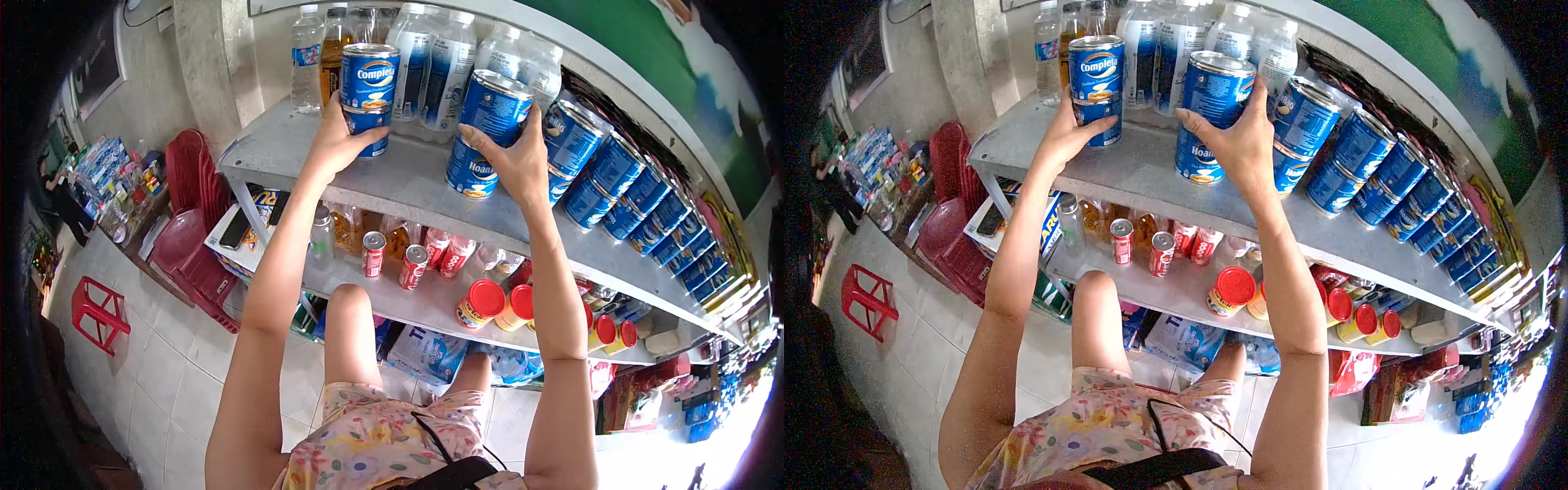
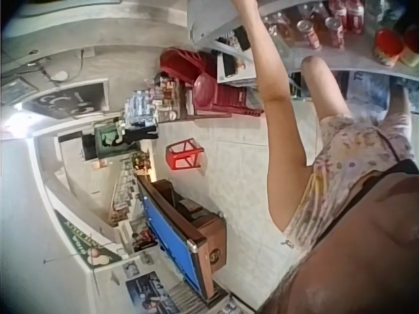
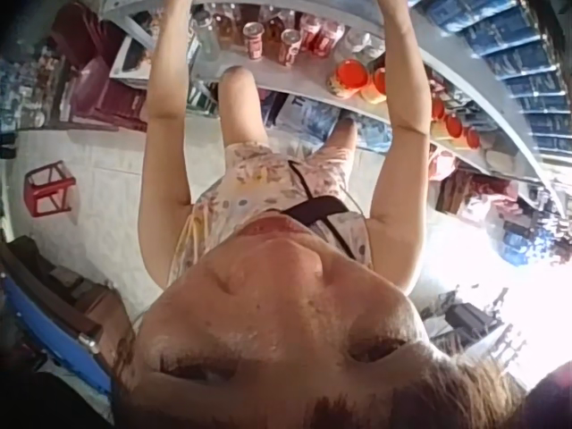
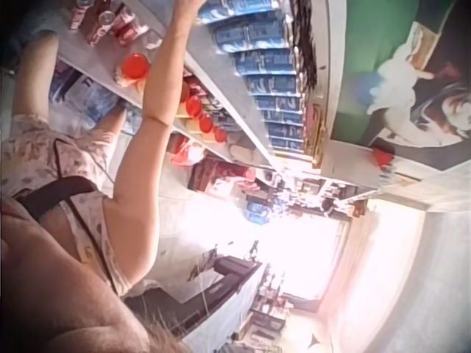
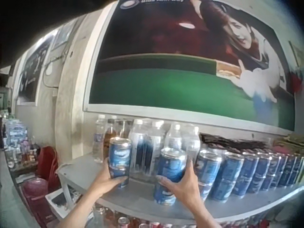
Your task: The person organizes items in a shop by holding containers and then arranging and stacking tin cans on a shelf by hand.
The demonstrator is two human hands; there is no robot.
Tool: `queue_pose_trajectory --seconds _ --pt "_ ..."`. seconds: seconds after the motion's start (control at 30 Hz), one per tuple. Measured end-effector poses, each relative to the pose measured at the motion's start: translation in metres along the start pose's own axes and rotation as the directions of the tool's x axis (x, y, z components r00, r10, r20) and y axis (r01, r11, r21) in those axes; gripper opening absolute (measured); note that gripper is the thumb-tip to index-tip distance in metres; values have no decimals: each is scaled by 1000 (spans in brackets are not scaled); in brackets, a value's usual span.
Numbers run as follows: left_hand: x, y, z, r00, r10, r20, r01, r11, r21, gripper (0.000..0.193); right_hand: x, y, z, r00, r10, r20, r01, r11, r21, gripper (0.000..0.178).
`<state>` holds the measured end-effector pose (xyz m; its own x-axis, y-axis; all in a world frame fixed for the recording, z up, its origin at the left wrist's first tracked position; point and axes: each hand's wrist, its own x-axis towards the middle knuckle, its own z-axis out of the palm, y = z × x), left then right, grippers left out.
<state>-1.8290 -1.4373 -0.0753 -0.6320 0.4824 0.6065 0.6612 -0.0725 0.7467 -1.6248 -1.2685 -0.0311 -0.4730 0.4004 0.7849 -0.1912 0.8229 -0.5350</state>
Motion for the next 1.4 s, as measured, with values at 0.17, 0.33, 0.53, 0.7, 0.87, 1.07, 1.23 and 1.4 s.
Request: queue_pose_trajectory --seconds 0.17,0.33,0.53,0.7,0.87,1.07,1.23,1.4 --pt "11 16 -6 997 -1 75 11 992 -124 69 -2 17 4 998 54 23 -55 997 58 79" --pt "16 2 -26 991 -7 133 20 995 -100 68 -7 19 6 997 71 5 -71 993 90 71" --pt "21 -13 -75 998 -54 39 54 999 7 63 -9 16 7 998 58 8 -58 995 78 73" --pt "27 -18 -90 994 -105 16 104 992 74 65 -7 22 4 997 76 15 -77 995 58 75" --pt "19 -32 -87 993 -115 -4 115 993 36 69 -3 32 7 994 102 25 -103 992 68 77" --pt "21 -49 -101 990 -139 39 135 986 101 71 -4 26 11 990 133 39 -138 980 147 77" --pt "18 -46 -92 992 -122 25 120 990 78 72 -4 18 9 995 92 -41 -80 970 231 81" --pt "15 -42 -97 994 -107 36 105 993 54 73 11 10 -1 994 112 -9 -106 959 261 85"
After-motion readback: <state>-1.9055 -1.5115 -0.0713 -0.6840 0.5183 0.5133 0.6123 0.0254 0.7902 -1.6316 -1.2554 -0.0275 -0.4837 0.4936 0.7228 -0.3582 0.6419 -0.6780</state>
